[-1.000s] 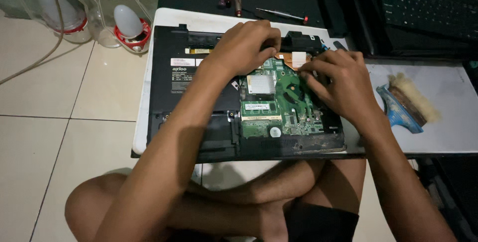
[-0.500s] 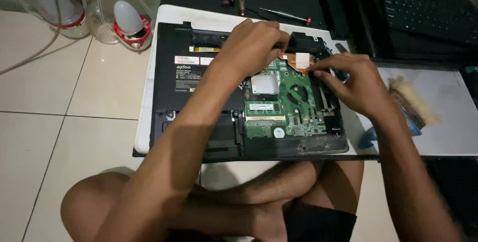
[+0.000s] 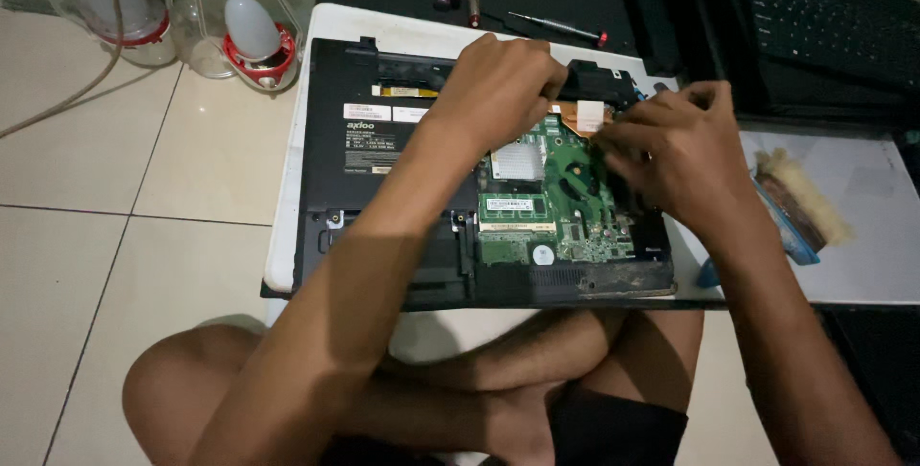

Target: The person is repairing a laptop by removing and reattaching the cooling fan and heat sink. They use a screwdriver to unscrew and screw back components, carefully handling the internal parts.

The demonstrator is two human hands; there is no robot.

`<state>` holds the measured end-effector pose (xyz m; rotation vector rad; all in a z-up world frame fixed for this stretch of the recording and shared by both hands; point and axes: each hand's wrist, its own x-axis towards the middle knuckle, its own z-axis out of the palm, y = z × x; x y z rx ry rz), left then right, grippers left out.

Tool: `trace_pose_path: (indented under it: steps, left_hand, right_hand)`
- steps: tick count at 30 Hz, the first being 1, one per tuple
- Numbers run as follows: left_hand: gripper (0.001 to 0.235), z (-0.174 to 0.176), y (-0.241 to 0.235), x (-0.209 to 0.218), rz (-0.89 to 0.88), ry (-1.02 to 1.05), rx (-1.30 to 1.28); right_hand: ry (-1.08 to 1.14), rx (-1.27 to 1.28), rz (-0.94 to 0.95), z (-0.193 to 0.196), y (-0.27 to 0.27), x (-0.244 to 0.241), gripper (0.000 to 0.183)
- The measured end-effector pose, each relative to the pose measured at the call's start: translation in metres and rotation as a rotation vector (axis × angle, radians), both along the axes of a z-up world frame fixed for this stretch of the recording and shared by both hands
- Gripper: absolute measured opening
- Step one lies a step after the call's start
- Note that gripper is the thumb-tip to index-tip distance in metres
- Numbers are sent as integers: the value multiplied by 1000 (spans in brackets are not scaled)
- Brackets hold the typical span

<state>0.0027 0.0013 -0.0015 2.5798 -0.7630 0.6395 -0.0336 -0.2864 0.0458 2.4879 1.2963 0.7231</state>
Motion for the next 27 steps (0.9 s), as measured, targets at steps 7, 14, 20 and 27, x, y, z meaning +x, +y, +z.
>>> trace_pose_path:
  steps: [7, 14, 20, 27]
  left_hand:
    - [11, 0, 2, 0, -21, 19, -18]
    - [9, 12, 4, -10, -38, 97, -23]
    - [32, 11, -14, -19, -71, 14, 6]
    - [50, 21, -36, -38, -216, 171, -46]
  right_hand:
    - [134, 45, -10, 7, 5, -2, 15]
    - [446, 419, -111, 11, -22, -12, 24]
    - [484, 620, -404, 20, -67, -56, 35]
    - [462, 548, -521, -11, -103, -46, 42]
